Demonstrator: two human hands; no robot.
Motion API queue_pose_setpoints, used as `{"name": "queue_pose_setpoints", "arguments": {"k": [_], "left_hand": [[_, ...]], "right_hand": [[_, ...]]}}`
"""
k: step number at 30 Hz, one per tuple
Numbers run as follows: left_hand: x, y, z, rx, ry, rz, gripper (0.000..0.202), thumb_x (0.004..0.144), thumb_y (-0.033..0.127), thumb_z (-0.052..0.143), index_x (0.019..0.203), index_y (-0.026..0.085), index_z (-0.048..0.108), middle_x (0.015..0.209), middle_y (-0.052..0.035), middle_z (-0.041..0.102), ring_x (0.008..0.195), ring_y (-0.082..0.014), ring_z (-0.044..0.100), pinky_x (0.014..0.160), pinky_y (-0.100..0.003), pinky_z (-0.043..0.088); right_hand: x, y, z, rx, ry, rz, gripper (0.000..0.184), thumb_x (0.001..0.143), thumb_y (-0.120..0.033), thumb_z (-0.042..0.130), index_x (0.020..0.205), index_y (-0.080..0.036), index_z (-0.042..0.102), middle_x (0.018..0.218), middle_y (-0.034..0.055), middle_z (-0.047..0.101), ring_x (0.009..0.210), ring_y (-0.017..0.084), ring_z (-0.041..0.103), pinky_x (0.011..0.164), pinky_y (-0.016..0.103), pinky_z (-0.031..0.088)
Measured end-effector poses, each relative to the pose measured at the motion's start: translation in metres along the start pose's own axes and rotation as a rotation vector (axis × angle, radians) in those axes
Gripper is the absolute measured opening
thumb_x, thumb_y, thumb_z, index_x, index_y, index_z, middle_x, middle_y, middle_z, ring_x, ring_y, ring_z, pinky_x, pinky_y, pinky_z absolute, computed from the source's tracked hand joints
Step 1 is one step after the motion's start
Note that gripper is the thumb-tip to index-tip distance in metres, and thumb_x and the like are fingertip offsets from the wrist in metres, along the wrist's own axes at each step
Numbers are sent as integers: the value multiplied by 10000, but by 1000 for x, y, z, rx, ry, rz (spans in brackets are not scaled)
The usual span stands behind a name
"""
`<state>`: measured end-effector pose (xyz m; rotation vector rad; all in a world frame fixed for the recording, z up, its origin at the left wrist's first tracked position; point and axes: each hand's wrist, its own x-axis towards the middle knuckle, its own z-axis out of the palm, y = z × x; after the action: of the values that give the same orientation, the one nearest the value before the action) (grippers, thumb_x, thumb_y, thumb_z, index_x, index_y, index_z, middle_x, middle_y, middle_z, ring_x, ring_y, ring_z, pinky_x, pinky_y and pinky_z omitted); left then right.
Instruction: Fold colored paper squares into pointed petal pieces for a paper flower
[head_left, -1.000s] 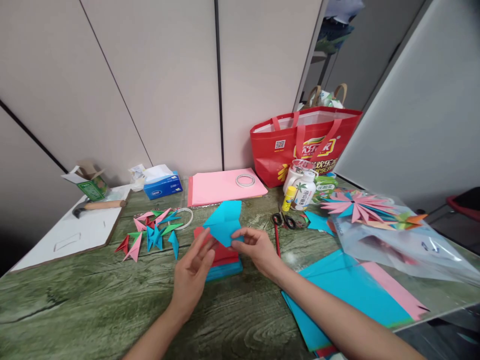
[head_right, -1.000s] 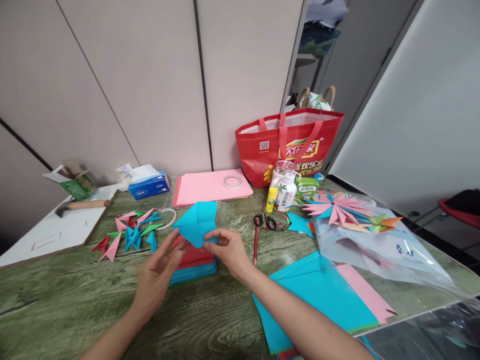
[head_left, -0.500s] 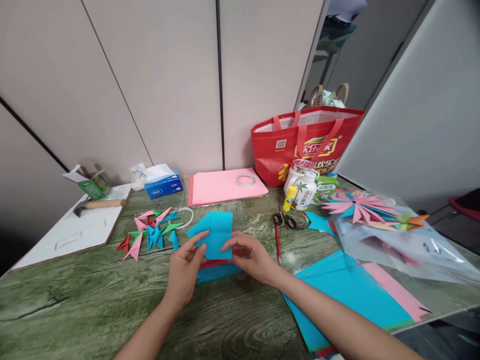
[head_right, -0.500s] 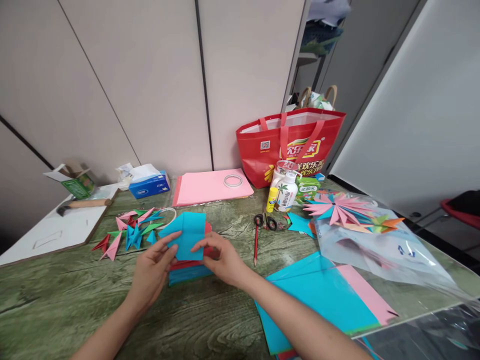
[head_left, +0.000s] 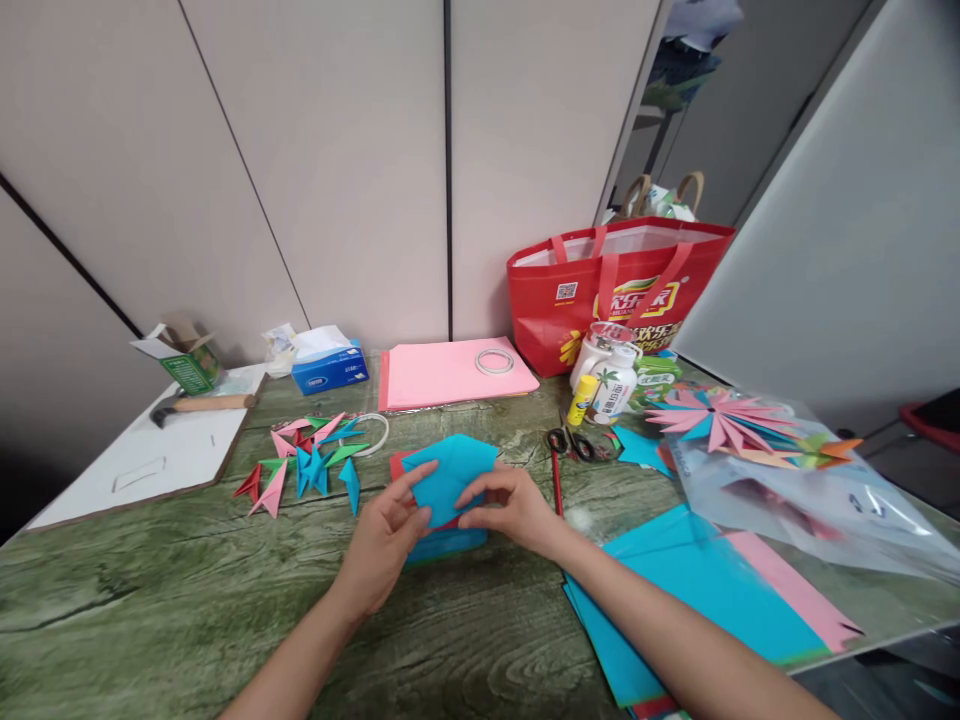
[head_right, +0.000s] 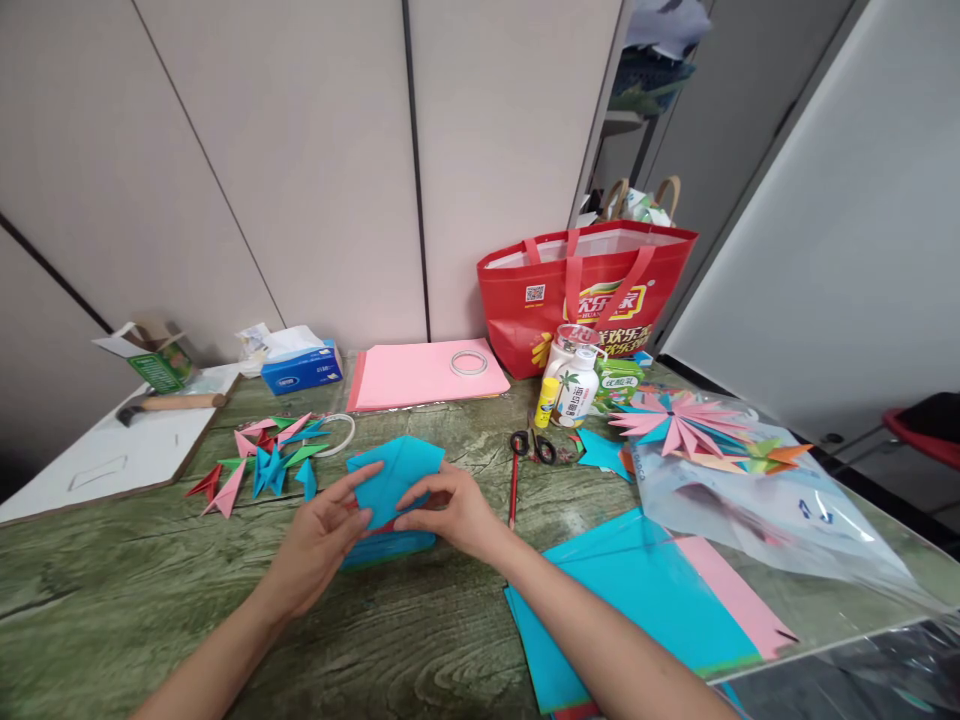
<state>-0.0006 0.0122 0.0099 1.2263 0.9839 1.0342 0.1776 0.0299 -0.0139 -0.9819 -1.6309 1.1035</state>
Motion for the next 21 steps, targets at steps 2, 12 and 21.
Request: {"name": "queue_pose_setpoints", "arguments": {"k": [2, 12, 21], "left_hand": [[0, -2, 0, 64, 17, 14, 510, 693, 288, 631, 1181, 176, 534, 799, -34, 651, 703, -155, 574, 666, -264, 463], [-2, -13, 3, 227, 90, 44, 357, 743, 346, 572, 1048, 171, 634, 745, -30, 668, 657, -160, 574, 600, -249, 475], [-2, -18, 4, 134, 19, 34, 482, 681, 287, 656, 1141, 168, 572, 870, -50, 678, 758, -187, 610, 645, -263, 501]], "right_hand": [[0, 1, 4, 53, 82, 20, 208, 546, -330, 755, 638, -167, 666, 638, -8, 547, 556, 98, 460, 468, 200, 349], [-2, 1, 14, 205, 190, 101, 343, 528, -358, 754, 676, -185, 497, 538, -65, 427, 466, 72, 371, 412, 185, 326], [-2, 2, 15, 139, 272, 81, 396, 517, -353, 762, 646, -197, 422, 529, -85, 343, 454, 73, 318, 398, 185, 263]]}}
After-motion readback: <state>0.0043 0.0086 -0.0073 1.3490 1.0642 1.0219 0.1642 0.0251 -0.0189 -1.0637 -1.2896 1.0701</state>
